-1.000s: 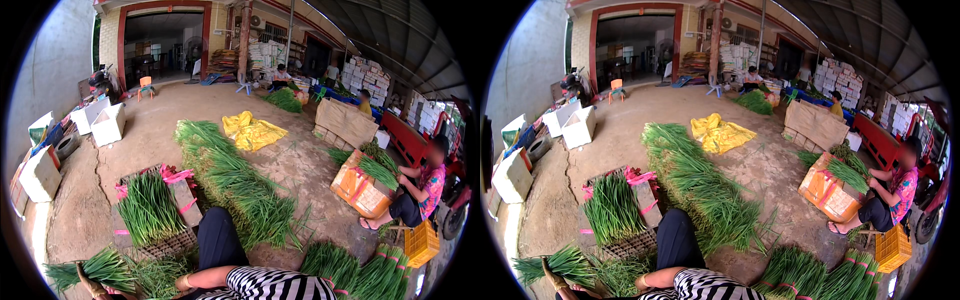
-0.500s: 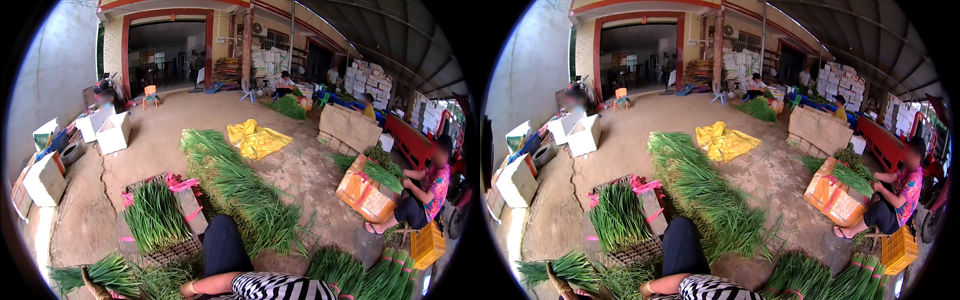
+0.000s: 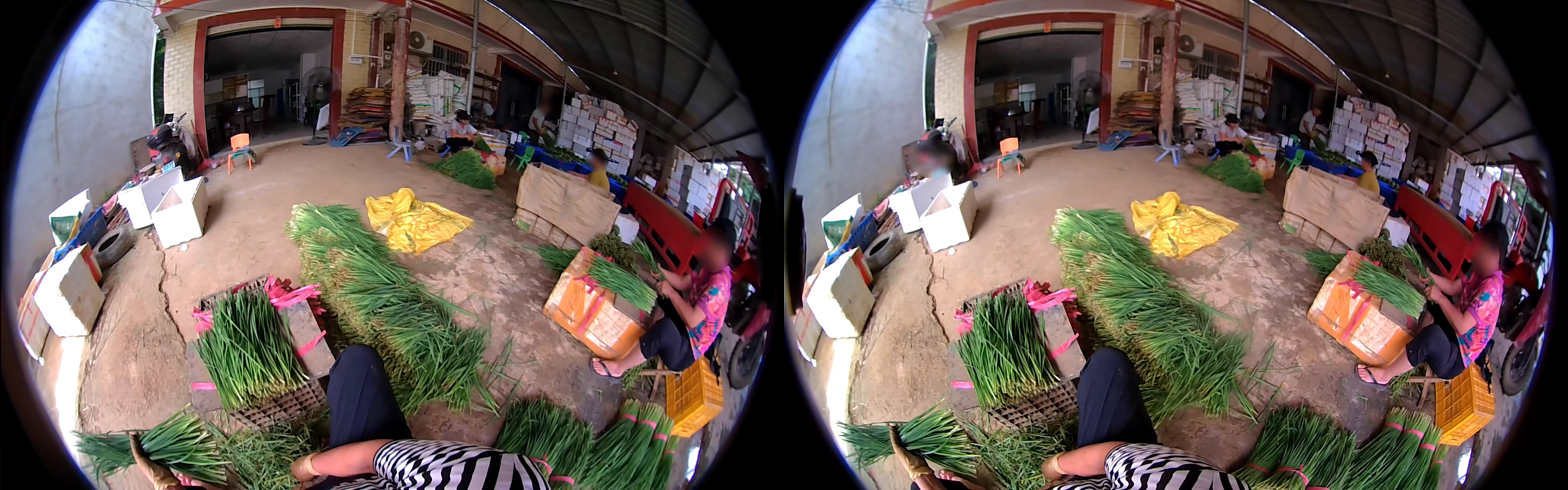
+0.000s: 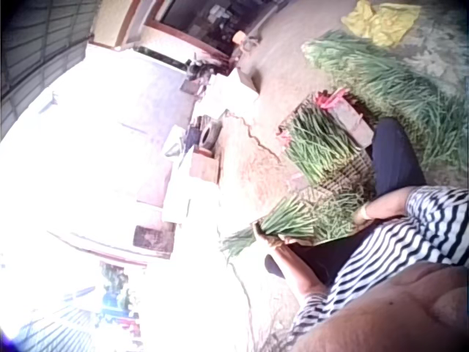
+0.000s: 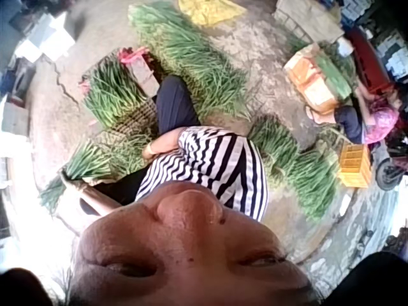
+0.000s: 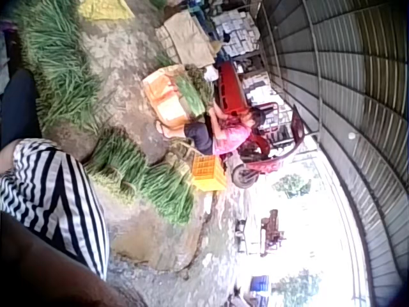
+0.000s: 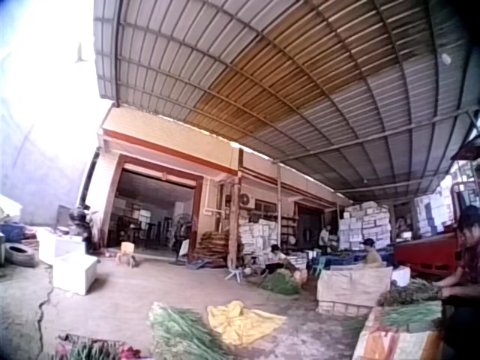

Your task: The person bunches green chives by hand, cleaning the root ends and aligning the stalks before placing the bundles into a plastic crate.

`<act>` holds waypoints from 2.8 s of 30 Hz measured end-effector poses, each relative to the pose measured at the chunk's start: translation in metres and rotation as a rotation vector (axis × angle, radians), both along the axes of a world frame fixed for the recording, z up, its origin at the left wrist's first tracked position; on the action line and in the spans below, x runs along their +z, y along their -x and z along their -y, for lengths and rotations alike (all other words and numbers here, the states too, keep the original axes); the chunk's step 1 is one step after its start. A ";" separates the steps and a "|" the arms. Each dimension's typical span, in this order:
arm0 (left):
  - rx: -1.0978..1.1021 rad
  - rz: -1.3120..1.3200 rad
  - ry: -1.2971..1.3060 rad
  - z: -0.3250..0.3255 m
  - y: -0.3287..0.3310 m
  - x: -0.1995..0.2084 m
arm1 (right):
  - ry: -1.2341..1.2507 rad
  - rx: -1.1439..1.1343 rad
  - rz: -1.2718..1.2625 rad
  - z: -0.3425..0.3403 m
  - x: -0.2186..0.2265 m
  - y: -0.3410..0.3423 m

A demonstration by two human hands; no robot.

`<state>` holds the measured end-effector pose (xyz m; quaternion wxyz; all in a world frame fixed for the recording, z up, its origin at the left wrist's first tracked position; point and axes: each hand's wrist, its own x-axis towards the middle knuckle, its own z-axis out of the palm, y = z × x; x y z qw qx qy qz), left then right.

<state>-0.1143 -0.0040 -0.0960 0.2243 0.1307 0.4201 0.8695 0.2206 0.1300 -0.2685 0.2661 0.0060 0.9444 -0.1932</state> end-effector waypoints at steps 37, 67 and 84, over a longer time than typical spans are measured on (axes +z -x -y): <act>0.001 0.205 0.043 0.002 -0.095 0.083 | 0.973 -1.029 -0.882 -0.053 0.171 -0.003; -0.445 -0.204 0.358 -0.124 -0.162 0.117 | 1.771 -0.821 -0.354 -0.044 0.193 0.064; -0.238 -0.500 0.790 0.037 -0.120 0.118 | 1.966 -0.647 -0.363 -0.057 0.204 0.070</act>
